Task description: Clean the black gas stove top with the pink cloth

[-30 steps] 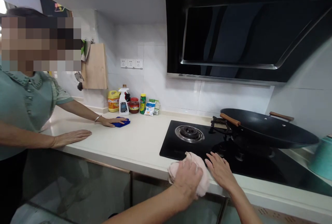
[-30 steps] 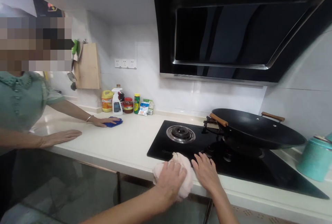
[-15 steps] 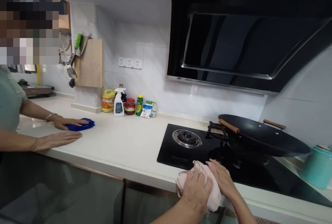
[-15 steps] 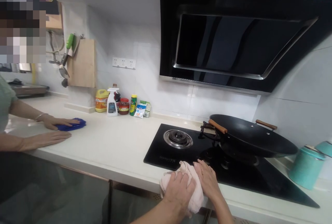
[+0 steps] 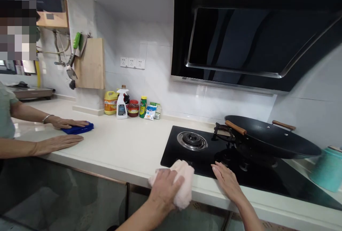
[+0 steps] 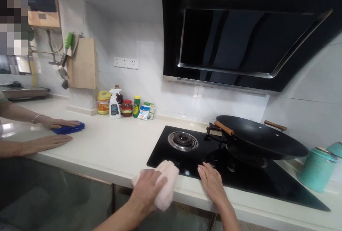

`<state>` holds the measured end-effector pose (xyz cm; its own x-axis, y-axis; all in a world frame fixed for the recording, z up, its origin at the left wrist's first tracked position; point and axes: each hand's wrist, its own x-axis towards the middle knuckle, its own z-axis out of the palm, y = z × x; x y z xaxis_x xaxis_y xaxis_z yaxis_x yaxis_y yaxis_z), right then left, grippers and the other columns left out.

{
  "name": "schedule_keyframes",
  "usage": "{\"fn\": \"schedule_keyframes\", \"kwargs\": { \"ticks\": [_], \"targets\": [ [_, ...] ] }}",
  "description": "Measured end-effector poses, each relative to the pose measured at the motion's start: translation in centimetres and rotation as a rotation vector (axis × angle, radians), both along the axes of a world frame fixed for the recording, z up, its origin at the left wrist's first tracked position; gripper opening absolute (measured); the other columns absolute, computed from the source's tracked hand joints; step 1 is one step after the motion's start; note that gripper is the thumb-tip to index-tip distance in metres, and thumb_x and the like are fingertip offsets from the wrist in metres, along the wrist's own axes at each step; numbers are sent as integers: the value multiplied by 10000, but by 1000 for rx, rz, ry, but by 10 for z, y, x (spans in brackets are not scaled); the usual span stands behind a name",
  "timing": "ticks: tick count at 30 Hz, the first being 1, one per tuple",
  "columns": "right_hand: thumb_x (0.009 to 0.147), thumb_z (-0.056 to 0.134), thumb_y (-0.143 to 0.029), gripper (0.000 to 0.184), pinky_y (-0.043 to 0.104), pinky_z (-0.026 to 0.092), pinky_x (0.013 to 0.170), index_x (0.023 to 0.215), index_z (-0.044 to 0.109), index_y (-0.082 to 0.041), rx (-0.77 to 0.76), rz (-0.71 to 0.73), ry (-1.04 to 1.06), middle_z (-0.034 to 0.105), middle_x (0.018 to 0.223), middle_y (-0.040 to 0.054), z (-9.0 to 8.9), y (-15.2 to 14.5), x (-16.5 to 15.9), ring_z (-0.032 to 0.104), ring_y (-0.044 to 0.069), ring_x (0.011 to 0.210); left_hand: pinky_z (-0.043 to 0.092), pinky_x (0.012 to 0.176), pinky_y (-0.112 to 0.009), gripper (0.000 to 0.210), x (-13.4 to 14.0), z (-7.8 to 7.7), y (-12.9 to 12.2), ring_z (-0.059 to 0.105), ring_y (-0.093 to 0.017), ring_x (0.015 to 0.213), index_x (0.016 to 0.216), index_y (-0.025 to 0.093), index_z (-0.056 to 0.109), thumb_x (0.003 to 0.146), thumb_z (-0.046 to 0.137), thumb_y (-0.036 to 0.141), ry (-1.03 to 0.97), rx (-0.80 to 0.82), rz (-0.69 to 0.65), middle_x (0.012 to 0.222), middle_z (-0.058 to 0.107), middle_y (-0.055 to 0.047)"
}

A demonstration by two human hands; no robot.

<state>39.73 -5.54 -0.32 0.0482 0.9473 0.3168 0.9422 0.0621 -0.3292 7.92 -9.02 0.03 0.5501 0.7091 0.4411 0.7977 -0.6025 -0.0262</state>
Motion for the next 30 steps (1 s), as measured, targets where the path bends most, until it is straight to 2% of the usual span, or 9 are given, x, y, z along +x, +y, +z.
{"fn": "schedule_keyframes", "kwargs": {
  "ticks": [4, 7, 10, 12, 17, 21, 25, 30],
  "targets": [
    [1021, 207, -542, 608, 476, 227, 1255, 1359, 645, -291, -9, 9, 2, 507, 1547, 14, 2, -1, -2, 372, 224, 1494, 372, 1005, -501, 851, -69, 11, -2, 552, -348, 1143, 1340, 305, 547, 573, 905, 389, 27, 10, 171, 1336, 617, -97],
    [1016, 200, -539, 623, 482, 209, 1257, 1367, 640, -272, -9, 12, 14, 500, 1551, 25, 2, -2, -3, 365, 227, 1497, 335, 1062, -478, 821, -117, 22, -6, 532, -345, 1228, 1346, 293, 554, 597, 881, 377, 68, -2, 298, 1377, 608, -98],
    [1016, 203, -538, 620, 482, 215, 1253, 1359, 646, -273, 10, 11, 19, 510, 1543, 29, 1, -3, -5, 376, 229, 1491, 302, 1090, -470, 756, -148, 28, -10, 503, -340, 1300, 1352, 294, 557, 647, 830, 311, 103, 13, 422, 1425, 588, -93],
    [1016, 206, -541, 618, 481, 226, 1249, 1348, 654, -276, 23, 14, 16, 521, 1535, 31, 0, -3, -5, 386, 233, 1485, 299, 1084, -474, 724, -154, 30, -10, 505, -340, 1297, 1351, 284, 561, 668, 802, 284, 119, 28, 477, 1426, 588, -98],
    [1009, 205, -563, 631, 478, 225, 1249, 1358, 645, -274, 32, 14, 15, 521, 1534, 33, -3, -1, -3, 375, 232, 1491, 312, 1047, -520, 704, -136, 34, -13, 521, -371, 1222, 1317, 257, 581, 655, 805, 344, 150, 11, 575, 1349, 614, -131],
    [1004, 198, -580, 647, 488, 208, 1254, 1357, 645, -274, 20, 13, 33, 510, 1544, 29, -6, 1, -2, 361, 234, 1498, 316, 1044, -546, 741, -111, 36, -16, 524, -386, 1198, 1330, 259, 583, 638, 823, 372, 164, -8, 589, 1326, 618, -138],
    [999, 201, -571, 643, 489, 204, 1257, 1360, 643, -275, 9, 4, 28, 505, 1547, 22, -8, 2, -1, 356, 230, 1501, 318, 1047, -601, 860, -71, 27, -17, 525, -426, 1203, 1357, 253, 583, 580, 874, 481, 129, -69, 527, 1327, 617, -158],
    [1001, 210, -576, 639, 491, 226, 1255, 1366, 641, -277, 15, 11, 7, 506, 1546, 21, -9, 4, 2, 363, 240, 1499, 307, 1055, -670, 992, 0, 7, -14, 485, -460, 1269, 1442, 275, 498, 579, 876, 587, 77, -129, 362, 1407, 563, -183]
  ]
}}
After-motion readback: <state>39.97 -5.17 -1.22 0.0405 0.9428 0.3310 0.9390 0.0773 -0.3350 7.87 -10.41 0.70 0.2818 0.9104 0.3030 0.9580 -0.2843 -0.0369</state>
